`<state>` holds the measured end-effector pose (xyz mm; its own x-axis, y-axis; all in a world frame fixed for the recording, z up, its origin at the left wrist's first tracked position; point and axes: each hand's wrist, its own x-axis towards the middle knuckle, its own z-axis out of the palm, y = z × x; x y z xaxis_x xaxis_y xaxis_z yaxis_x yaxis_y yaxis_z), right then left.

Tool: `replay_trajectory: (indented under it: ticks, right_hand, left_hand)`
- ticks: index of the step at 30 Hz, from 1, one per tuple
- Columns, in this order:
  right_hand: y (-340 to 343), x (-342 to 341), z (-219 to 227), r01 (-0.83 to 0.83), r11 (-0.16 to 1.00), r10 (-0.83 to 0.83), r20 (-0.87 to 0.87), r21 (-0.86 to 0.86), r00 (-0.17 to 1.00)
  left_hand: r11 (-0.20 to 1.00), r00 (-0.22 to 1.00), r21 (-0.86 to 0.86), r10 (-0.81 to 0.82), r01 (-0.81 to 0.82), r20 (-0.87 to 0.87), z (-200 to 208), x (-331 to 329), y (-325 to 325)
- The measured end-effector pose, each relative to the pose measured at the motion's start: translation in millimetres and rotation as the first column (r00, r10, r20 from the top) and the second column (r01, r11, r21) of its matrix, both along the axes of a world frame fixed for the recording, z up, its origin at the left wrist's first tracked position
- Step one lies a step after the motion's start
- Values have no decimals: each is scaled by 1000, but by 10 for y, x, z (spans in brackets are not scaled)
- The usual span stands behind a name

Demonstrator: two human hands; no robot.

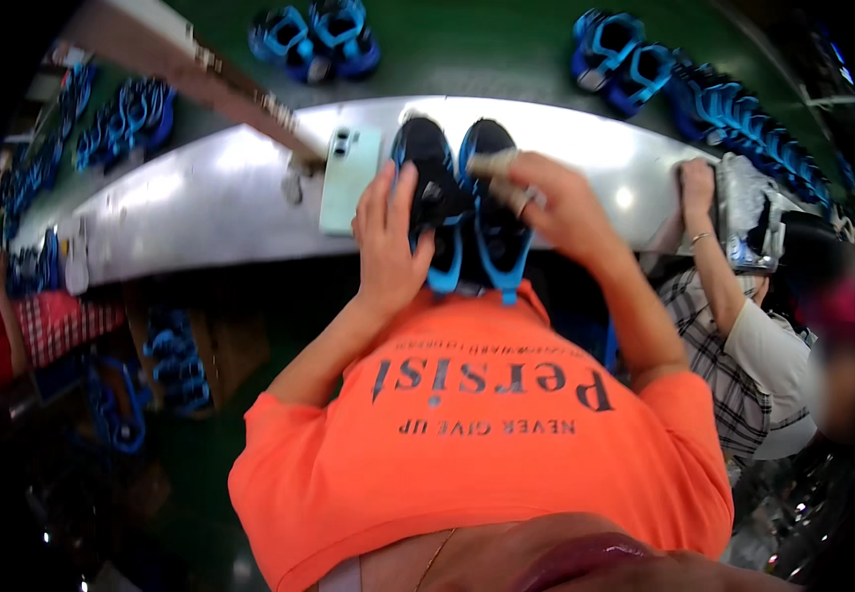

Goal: The person wipes the upper and sides of blue and black sneakers with a small white cloth before placing them on a conveyor belt.

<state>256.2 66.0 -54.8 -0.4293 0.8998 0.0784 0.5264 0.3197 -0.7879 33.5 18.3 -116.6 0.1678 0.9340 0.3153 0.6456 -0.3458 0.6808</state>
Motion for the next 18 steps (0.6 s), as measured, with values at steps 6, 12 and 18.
replay_trajectory:
  ticks: [6,12,18]
  right_hand:
    - [348,-214,-398,-211,977,212,6,-39,977]
    - [650,-237,-413,-516,836,521,-27,-187,853]
    - [829,-457,-420,-480,864,497,101,-152,862]
  left_hand:
    - [887,963,-458,166,-53,212,-308,-104,-67]
    - [876,922,-476,246,-80,298,-316,-241,264]
    - [898,962,-407,237,-166,133,-204,-58,212]
